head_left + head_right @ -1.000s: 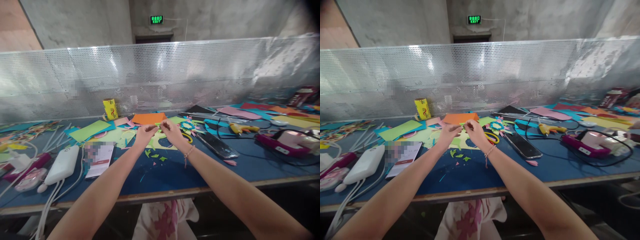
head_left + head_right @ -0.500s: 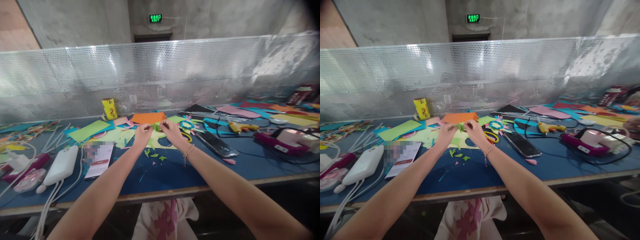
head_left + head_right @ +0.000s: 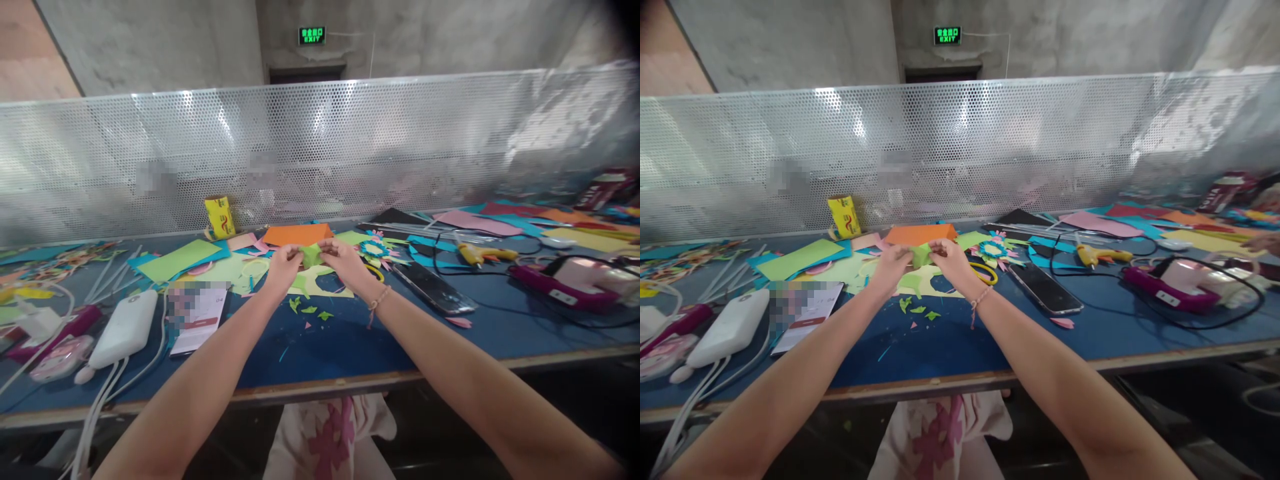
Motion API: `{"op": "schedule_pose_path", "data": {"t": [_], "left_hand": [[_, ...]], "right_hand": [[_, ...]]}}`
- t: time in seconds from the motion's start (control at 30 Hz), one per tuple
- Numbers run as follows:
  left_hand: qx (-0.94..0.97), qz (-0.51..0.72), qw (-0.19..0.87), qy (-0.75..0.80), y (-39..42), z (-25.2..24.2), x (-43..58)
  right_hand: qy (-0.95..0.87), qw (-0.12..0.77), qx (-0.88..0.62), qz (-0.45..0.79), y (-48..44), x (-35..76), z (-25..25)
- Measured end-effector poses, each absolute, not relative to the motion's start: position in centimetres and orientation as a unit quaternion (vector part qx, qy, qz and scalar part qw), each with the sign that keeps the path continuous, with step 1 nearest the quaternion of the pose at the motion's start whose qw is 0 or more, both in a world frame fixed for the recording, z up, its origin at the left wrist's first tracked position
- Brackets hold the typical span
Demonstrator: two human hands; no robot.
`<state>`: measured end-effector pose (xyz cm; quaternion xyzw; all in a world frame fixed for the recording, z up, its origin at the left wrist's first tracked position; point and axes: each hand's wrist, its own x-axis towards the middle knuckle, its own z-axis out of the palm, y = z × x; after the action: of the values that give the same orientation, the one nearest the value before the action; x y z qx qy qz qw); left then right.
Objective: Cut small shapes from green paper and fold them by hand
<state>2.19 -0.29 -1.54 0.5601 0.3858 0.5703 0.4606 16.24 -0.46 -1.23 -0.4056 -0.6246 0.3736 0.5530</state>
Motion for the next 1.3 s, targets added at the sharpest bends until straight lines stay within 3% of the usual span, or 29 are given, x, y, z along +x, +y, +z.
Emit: {"op": "schedule_pose_path", "data": {"t": [0.47,1.3], "left_hand": [[0.508,0.582,0.52,0.365,-0.57,-1.04,1.9],[0.504,0.58,0.512,0.385,-0.74,-0.92,2.09]], "right_hand": [[-0.544,0.583,-0.365,0.479,-0.38,16.44,-1.3],[-0.646,0.534,-0.412,0.357,-0.95,16.64,-0.82]]}}
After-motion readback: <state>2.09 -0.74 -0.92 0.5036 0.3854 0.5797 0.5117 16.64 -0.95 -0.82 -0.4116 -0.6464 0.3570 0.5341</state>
